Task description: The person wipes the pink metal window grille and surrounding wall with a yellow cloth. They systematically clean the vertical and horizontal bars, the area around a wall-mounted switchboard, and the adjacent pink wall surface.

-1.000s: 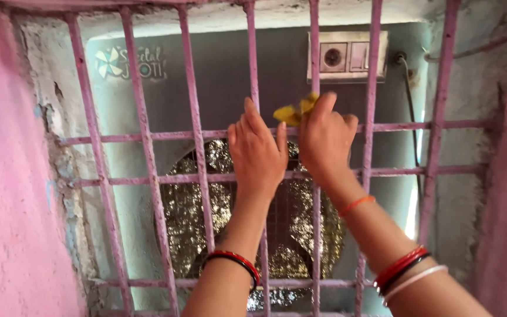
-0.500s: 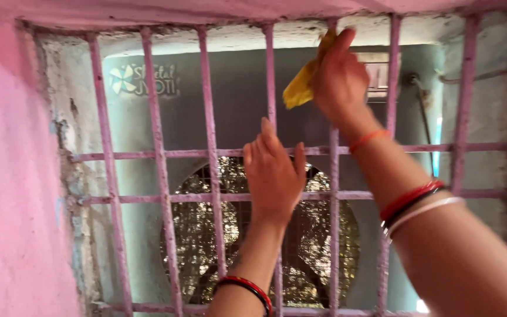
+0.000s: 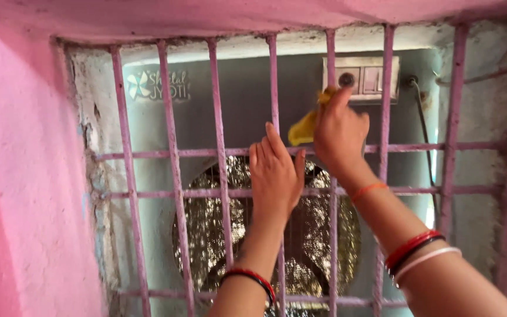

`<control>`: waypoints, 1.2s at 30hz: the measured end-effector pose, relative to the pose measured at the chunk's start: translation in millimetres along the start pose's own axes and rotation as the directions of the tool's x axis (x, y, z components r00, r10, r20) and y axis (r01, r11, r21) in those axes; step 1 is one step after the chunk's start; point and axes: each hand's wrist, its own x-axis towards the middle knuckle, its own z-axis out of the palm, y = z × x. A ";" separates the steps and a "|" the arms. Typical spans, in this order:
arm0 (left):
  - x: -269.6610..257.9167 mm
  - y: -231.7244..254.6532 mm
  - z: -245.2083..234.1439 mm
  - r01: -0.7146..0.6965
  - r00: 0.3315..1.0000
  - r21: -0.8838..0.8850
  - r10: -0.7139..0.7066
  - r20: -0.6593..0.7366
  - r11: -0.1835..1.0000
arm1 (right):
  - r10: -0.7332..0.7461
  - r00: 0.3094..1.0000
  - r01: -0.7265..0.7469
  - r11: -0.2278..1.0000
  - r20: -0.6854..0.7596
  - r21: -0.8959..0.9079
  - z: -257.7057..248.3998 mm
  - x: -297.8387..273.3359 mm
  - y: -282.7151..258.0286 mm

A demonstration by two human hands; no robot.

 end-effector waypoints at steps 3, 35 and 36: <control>-0.8 -0.4 -16.6 -0.013 0.977 0.099 -0.009 0.214 0.995 | -0.016 0.992 0.024 0.998 0.123 -0.063 -17.8 -40.3 4.6; 8.3 -79.8 -29.0 0.155 0.982 0.038 -0.149 -0.117 0.987 | -0.069 0.998 0.070 0.993 -0.016 0.092 47.5 24.3 -92.5; 5.3 -80.4 -26.1 0.126 0.979 0.044 -0.117 -0.168 0.991 | -0.051 0.999 0.049 0.993 0.013 0.110 52.4 44.5 -92.4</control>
